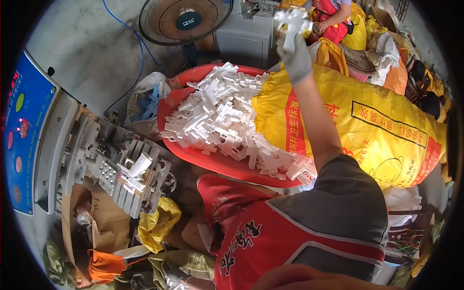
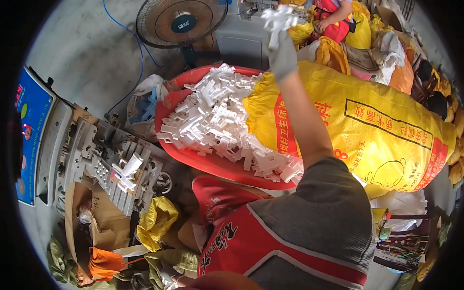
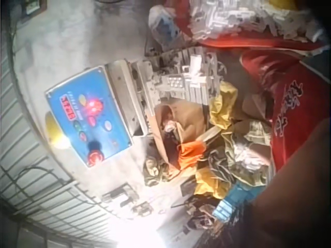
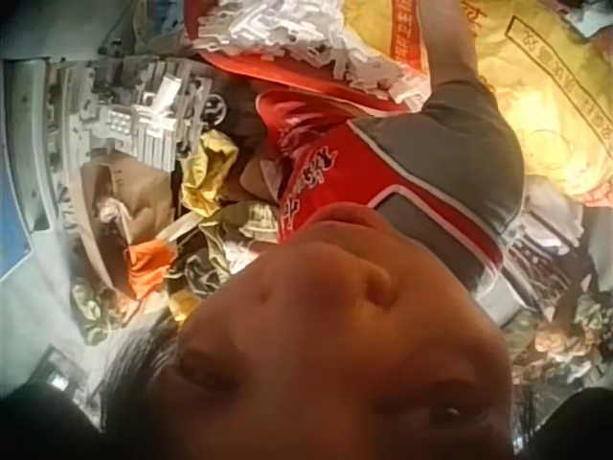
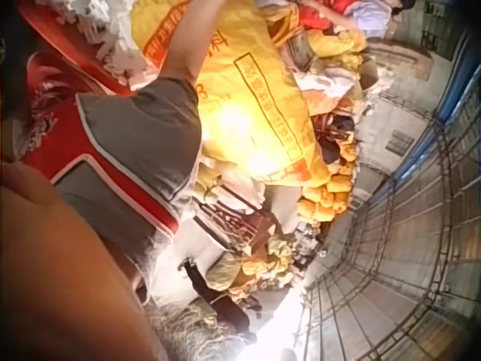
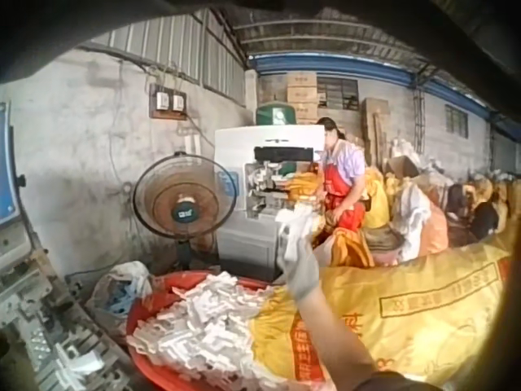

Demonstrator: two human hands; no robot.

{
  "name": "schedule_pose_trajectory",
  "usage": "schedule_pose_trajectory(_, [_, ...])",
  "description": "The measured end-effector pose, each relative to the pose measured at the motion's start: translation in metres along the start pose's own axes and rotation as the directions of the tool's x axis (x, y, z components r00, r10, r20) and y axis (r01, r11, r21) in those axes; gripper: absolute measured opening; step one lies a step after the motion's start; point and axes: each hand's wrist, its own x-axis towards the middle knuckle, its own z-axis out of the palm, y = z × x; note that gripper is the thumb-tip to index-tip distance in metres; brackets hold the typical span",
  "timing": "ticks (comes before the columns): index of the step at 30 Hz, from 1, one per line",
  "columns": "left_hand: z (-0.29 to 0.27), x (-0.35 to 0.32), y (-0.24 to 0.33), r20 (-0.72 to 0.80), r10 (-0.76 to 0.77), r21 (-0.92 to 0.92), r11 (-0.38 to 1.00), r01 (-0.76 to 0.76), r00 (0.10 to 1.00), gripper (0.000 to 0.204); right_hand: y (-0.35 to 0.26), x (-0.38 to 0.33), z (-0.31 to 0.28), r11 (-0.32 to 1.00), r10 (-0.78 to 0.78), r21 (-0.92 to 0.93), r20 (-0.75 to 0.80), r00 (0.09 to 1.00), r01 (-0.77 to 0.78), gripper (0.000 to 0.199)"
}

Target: Assembling white plastic parts onto a specialized machine in a workshop.

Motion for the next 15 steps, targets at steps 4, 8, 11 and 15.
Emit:
schedule_pose_trajectory(4, [-0.004,-0.012,0.003,-0.07,0.036,-0.107,0.993,-0.043,0.997,0.029,-0.004,0.034,-0.007,0.935,0.166,0.318,-0.01,0.986,-0.154,0.032])
schedule_pose_trajectory(8, [-0.009,-0.016,-0.001,-0.015,0.05,-0.019,0.999,-0.05,0.999,0.028,0.041,-0.041,0.011,0.898,0.272,0.23,0.379,0.884,-0.375,0.036])
schedule_pose_trajectory(11, [-0.012,-0.022,0.0,0.009,0.056,0.026,0.998,-0.056,0.998,0.028,0.083,-0.11,0.013,0.827,0.518,0.106,0.238,0.822,-0.552,0.039])
schedule_pose_trajectory(15, [-0.016,-0.022,0.0,0.055,0.088,0.074,0.993,-0.092,0.995,0.027,0.091,-0.142,0.003,0.806,0.559,0.062,0.243,0.793,-0.588,0.041])
